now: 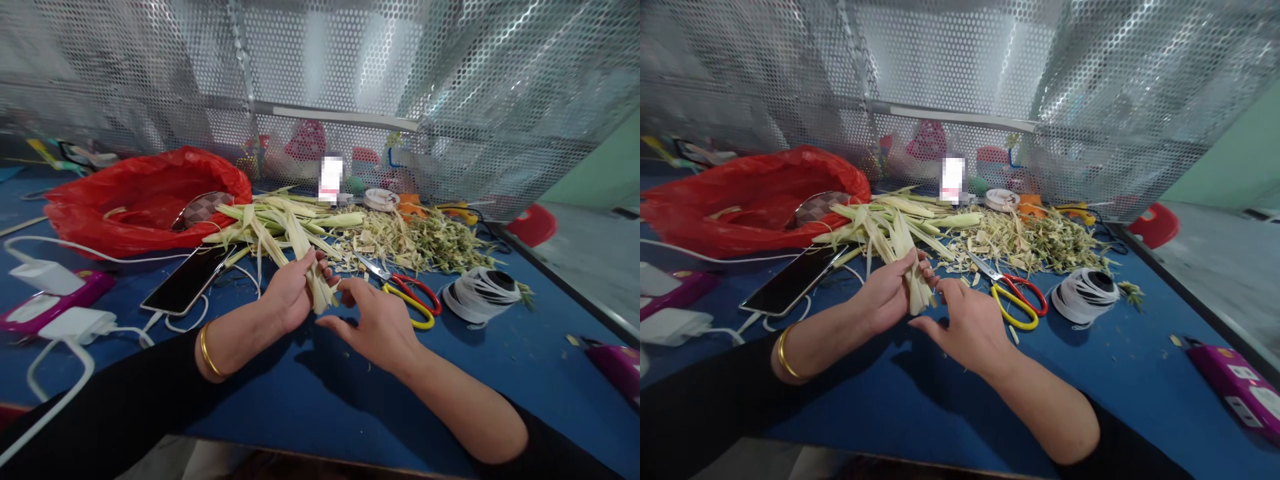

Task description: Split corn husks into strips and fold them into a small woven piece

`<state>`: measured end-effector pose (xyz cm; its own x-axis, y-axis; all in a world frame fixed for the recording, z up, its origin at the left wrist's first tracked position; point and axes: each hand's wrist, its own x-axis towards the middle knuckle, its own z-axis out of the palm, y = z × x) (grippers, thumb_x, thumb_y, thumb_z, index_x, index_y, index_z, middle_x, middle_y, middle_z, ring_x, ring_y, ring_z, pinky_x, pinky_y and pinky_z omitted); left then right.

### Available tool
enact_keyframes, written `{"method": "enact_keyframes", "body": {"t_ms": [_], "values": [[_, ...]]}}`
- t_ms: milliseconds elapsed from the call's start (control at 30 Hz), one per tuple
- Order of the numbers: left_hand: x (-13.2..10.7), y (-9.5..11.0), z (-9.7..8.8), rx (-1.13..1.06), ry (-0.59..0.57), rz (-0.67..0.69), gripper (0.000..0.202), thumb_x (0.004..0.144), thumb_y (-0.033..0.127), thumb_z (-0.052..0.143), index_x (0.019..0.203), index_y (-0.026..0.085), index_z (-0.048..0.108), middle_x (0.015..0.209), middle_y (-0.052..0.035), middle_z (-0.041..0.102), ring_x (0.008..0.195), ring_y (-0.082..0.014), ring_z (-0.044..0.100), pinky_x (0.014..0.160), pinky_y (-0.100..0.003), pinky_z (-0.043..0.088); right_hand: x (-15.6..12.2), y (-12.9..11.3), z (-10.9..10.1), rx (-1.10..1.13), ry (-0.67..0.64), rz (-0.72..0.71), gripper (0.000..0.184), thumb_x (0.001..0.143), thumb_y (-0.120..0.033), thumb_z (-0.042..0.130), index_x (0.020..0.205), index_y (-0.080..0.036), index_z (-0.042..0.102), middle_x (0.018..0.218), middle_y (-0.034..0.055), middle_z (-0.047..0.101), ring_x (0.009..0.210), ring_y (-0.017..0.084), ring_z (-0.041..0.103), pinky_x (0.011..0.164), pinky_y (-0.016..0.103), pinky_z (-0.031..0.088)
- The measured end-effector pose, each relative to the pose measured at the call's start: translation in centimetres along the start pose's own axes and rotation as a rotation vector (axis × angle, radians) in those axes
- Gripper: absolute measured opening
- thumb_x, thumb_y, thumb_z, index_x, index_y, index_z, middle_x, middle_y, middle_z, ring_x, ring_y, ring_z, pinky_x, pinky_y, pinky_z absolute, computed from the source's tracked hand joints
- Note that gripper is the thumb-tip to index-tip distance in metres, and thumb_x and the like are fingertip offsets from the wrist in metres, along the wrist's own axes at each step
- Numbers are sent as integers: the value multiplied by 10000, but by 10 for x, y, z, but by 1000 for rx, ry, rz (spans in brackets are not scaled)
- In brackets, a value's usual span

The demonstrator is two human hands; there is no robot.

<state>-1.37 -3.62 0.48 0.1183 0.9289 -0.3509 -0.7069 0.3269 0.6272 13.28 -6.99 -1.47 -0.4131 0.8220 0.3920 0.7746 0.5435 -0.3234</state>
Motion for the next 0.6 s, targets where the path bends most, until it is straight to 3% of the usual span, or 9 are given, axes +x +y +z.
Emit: {"method": "enact_keyframes", "body": {"t_ms": [167,300,433,600], "values": [[0,-5,0,22,18,-1,178,910,239,450,766,151,507,611,7,505,550,-104,525,574,-234,487,0,-1,-2,-91,63,-227,299,837,-446,576,969,-178,567,969,94,645,819,219,612,650,298,403],[-1,-9,1,46,11,-26,188,914,249,440,770,155,515,606,5,506,546,-109,525,568,-234,475,0,-3,0,-44,30,-227,209,871,-379,538,885,-177,589,885,75,649,762,199,602,645,299,405],[-1,-7,1,42,2,-40,194,915,282,443,778,158,502,608,13,488,542,-108,513,575,-244,474,0,-5,3,213,28,-66,151,868,-295,514,801,-189,597,783,38,631,689,147,585,617,257,413],[2,-5,-1,55,-11,-23,251,915,355,434,777,157,501,609,16,469,525,-99,482,522,-223,437,3,-7,7,754,-81,391,159,809,-290,527,709,-184,590,599,-10,578,536,119,559,543,244,437]]}}
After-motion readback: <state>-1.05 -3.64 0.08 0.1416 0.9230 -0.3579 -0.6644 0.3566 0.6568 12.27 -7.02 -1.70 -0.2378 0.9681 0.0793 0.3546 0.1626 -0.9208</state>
